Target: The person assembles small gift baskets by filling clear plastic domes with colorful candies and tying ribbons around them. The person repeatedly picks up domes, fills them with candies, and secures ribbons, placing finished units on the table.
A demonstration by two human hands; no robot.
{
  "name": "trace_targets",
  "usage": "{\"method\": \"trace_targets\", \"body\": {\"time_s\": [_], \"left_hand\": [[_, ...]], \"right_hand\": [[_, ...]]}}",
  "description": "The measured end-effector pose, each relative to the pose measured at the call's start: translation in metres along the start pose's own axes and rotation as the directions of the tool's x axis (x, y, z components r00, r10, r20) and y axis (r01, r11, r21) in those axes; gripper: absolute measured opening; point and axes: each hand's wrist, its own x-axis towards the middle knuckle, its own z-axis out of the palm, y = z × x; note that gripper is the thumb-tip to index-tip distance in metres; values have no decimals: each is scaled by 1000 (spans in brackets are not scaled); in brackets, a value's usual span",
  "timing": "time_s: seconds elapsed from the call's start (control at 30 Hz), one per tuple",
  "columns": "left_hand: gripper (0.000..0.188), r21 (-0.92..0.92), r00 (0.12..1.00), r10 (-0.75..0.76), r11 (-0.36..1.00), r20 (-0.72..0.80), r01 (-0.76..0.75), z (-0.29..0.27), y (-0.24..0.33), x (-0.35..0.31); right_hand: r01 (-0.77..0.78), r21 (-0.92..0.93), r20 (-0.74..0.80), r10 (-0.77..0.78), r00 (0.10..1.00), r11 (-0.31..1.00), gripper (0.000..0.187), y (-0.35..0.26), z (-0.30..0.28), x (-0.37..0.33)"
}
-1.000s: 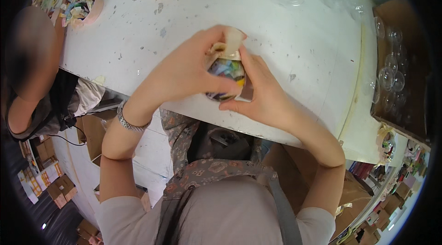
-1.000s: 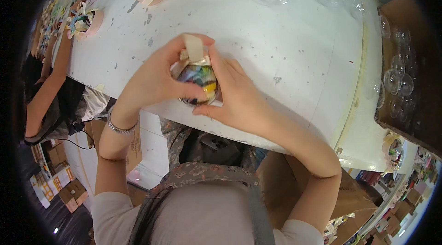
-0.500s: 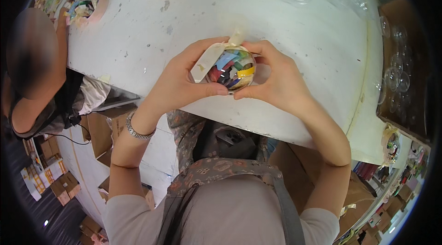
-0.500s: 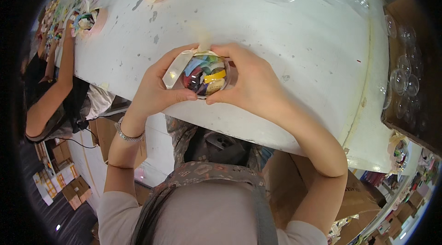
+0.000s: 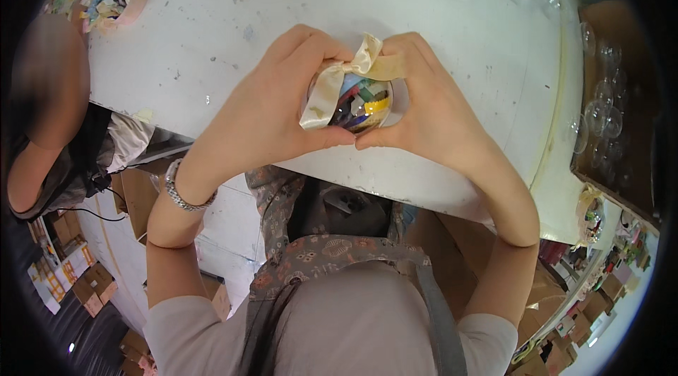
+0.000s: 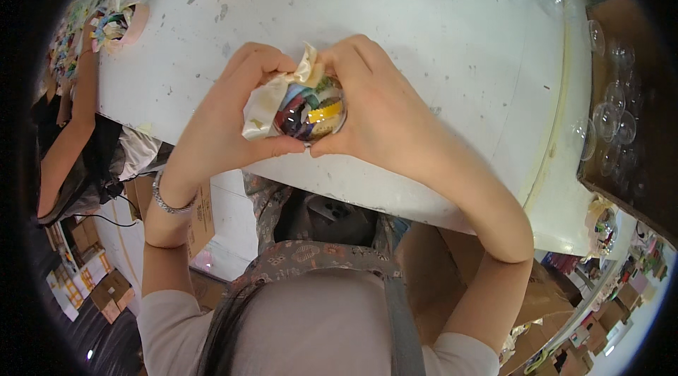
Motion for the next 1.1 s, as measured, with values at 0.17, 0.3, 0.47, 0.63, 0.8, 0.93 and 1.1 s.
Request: {"method": "trace_targets", "body": {"time_s": [0.17, 0.3, 0.47, 0.63, 0.8, 0.93, 1.1], "left_hand": [[61, 120, 999, 23, 993, -31, -19, 1, 15, 1], [54, 78, 998, -54, 995, -35, 57, 9, 22, -8], [56, 45, 997, -34, 998, -71, 38, 7, 9, -10], [91, -311, 998, -59, 949, -36, 45, 34, -26, -17], [100, -484, 996, -6, 874, -91, -39, 43, -34, -4], [96, -360, 996, 66, 929, -54, -81, 42, -34, 2], [90, -240, 981, 144, 955, -133, -173, 44, -41, 4]], "right_hand": [[-19, -51, -23, 18, 1000, 999, 72, -3, 1, -7], [63, -21, -75, -64, 995, 998, 63, -2, 4, -12], [89, -46, -120, -94, 988, 995, 59, 1, 8, -15], [70, -44, -162, -76, 984, 997, 59, 11, 14, -18], [61, 231, -241, -3, 971, 971, 61, 28, 15, -19], [59, 161, -229, -21, 973, 985, 65, 39, 18, -35], [173, 112, -279, -136, 951, 979, 63, 38, 20, -28]]}}
